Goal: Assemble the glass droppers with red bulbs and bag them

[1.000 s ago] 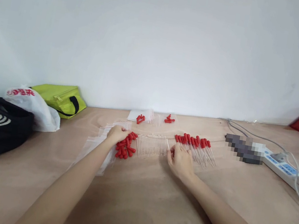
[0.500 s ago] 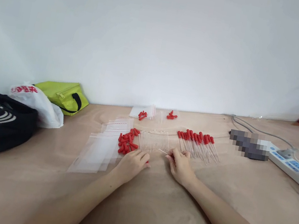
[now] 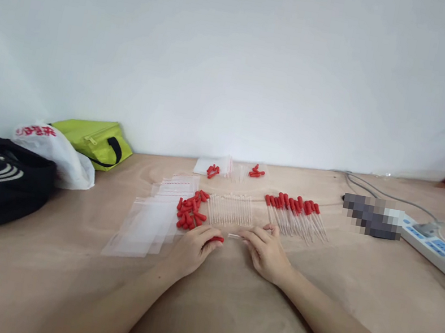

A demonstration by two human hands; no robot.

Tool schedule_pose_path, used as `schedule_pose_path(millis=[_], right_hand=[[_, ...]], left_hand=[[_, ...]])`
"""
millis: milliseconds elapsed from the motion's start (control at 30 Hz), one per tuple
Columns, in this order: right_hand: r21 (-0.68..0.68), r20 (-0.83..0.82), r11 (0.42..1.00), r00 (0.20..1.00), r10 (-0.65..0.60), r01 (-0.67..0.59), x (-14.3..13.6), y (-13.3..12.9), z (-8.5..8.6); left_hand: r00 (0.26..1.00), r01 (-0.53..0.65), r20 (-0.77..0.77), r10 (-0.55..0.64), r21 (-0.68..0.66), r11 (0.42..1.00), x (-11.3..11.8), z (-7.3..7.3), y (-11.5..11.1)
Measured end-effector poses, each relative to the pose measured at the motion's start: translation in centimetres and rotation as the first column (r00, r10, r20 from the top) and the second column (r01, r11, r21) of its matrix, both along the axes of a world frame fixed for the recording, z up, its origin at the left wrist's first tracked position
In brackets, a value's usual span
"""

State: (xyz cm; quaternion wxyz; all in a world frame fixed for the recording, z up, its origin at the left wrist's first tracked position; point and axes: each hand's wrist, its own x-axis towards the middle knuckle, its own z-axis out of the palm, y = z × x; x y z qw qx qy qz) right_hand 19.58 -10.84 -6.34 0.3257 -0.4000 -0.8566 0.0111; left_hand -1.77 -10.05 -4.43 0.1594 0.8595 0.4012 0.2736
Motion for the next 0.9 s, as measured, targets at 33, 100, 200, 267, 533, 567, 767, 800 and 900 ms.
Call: schedule_pose_path(millis=[33,100,200,267,533,567,767,800,900], right_hand=[[0.007,-0.004,1.000,1.000,-0.002,0.002,-0.05,-0.09,0.13],[0.018,-0.001,1.000,1.000,-0.008,0.008,-0.14,-0.21,0.36],[0.034,0.028,0.999,0.999,-0.018,0.017,-0.22,-0.27,0.60],[0.040,0.041,0.999,0.999,-0.026,0.024,-0.24,-0.25,0.68],[0.034,0.063,0.999,0.998,-0.017,0.014,-0.37,-0.13,0.80],[0.035,0.062,0.999,0.998,-0.013,0.011,-0.39,-0.12,0.83],[0.058,0.026,0.998,1.000,0.012,-0.014,-0.19,0.05,0.58],[0.058,0.029,0.998,1.000,0.011,-0.013,-0.13,0.10,0.47],[0.052,0.052,0.999,0.999,0.013,-0.016,0.03,0.25,0.19]], left_hand=[[1.000,-0.005,0.005,0.005,-0.012,1.000,-0.03,-0.01,-0.01],[0.999,-0.032,0.011,0.033,-0.048,0.998,-0.08,-0.02,-0.02],[0.997,-0.068,0.018,0.070,-0.074,0.995,-0.09,0.05,0.00],[0.998,-0.054,0.034,0.056,-0.056,0.997,-0.04,0.13,0.02],[0.995,0.064,0.077,-0.067,0.034,0.997,0.22,0.14,0.05],[0.995,0.061,0.076,-0.064,0.047,0.997,0.23,0.14,0.06],[0.992,0.104,0.062,-0.109,0.084,0.991,0.29,0.61,0.09],[0.992,0.110,0.057,-0.115,0.076,0.991,0.29,0.67,0.06],[0.993,0.112,0.032,-0.114,0.066,0.992,0.29,0.62,0.00]])
